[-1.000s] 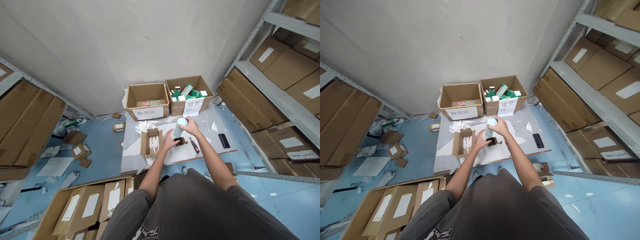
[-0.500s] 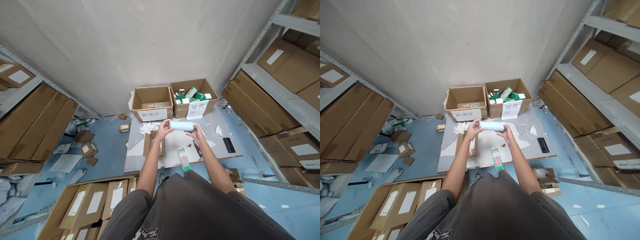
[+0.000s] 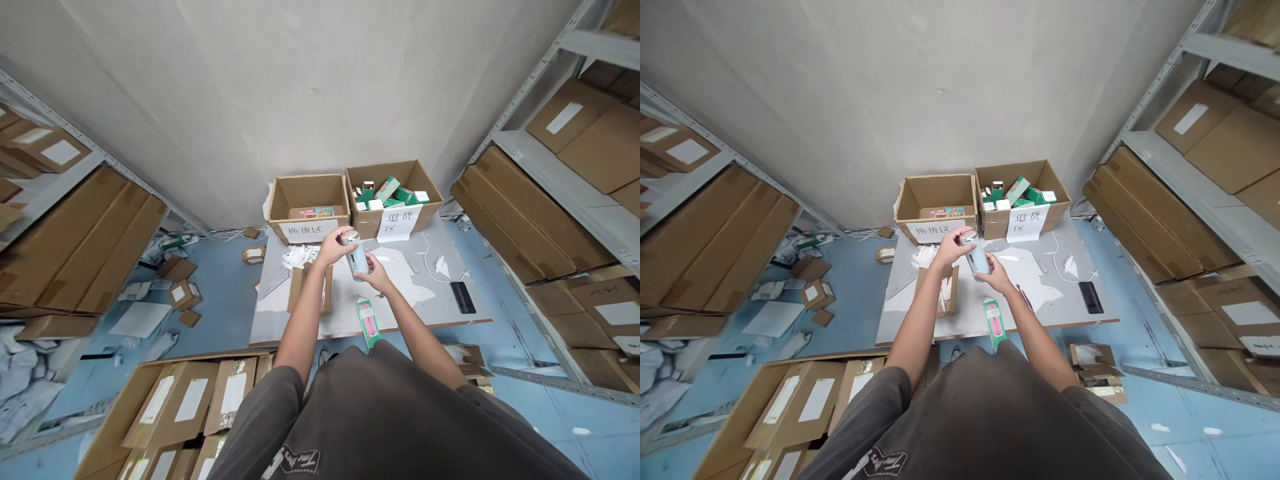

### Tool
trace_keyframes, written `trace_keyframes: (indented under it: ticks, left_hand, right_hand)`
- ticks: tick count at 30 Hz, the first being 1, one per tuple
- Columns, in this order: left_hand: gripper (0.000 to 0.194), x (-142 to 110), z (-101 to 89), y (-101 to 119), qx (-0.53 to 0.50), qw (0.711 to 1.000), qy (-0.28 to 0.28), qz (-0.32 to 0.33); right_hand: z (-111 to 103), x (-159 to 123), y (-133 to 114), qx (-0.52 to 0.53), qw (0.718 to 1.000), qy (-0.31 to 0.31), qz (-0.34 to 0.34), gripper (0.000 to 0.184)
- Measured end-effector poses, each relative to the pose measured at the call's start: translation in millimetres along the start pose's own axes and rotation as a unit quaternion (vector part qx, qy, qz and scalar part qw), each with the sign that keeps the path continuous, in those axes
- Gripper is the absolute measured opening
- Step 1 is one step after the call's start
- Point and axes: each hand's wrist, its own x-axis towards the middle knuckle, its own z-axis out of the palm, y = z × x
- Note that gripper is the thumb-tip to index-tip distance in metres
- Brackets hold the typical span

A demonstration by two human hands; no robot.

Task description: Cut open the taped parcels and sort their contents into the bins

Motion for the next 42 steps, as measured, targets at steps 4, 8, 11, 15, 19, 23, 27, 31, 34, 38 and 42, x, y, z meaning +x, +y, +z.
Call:
trace_keyframes:
  ticks: [4, 8, 11, 15, 19, 23, 27, 31, 34, 38, 42]
  left_hand:
    - [0.076, -3, 6.9, 8, 0.01, 1.0, 0.023, -0.012]
    - [0.088, -20, 8.3, 6, -0.014, 0.998, 0.039, -0.053]
    - [0.09, -47, 17.7, 0, -0.008, 0.994, 0.065, -0.083]
    - [0.099, -84, 45.2, -5, 0.063, 0.991, 0.096, -0.062]
    - [0.096, -99, 69.1, 0, 0.101, 0.989, 0.112, 0.005]
    - [0.081, -101, 74.5, 2, 0.09, 0.979, 0.184, -0.014]
    - [0.082, -104, 69.4, -8, -0.068, 0.984, 0.157, -0.052]
    - [0.083, -107, 65.5, -21, -0.273, 0.957, 0.048, -0.085]
    - [0.08, -111, 64.3, -24, -0.301, 0.946, 0.023, -0.117]
    - [0.099, -118, 67.0, -19, -0.174, 0.974, 0.095, -0.113]
    - [0.098, -122, 77.0, -11, -0.028, 0.983, 0.165, -0.078]
  right_hand:
    - [12, -2, -5, 0.051, 0.999, -0.007, 0.004, 0.079]
    - [13, -4, -13, 0.096, 0.995, 0.008, 0.02, 0.076]
    - [14, -4, -20, 0.121, 0.992, 0.033, 0.029, 0.075]
    - [17, -2, -33, 0.155, 0.986, 0.048, 0.045, 0.074]
    - [23, -1, -45, 0.182, 0.981, 0.045, 0.046, 0.075]
    - [27, -4, -55, 0.164, 0.985, 0.031, 0.035, 0.077]
    - [20, -9, -66, 0.154, 0.987, 0.002, 0.037, 0.068]
    - [14, -9, -75, 0.16, 0.986, -0.023, 0.041, 0.062]
    - [14, -5, -77, 0.154, 0.987, 0.0, 0.034, 0.059]
    - [18, -1, -74, 0.143, 0.988, 0.06, 0.014, 0.062]
    - [24, -2, -73, 0.133, 0.989, 0.066, 0.008, 0.069]
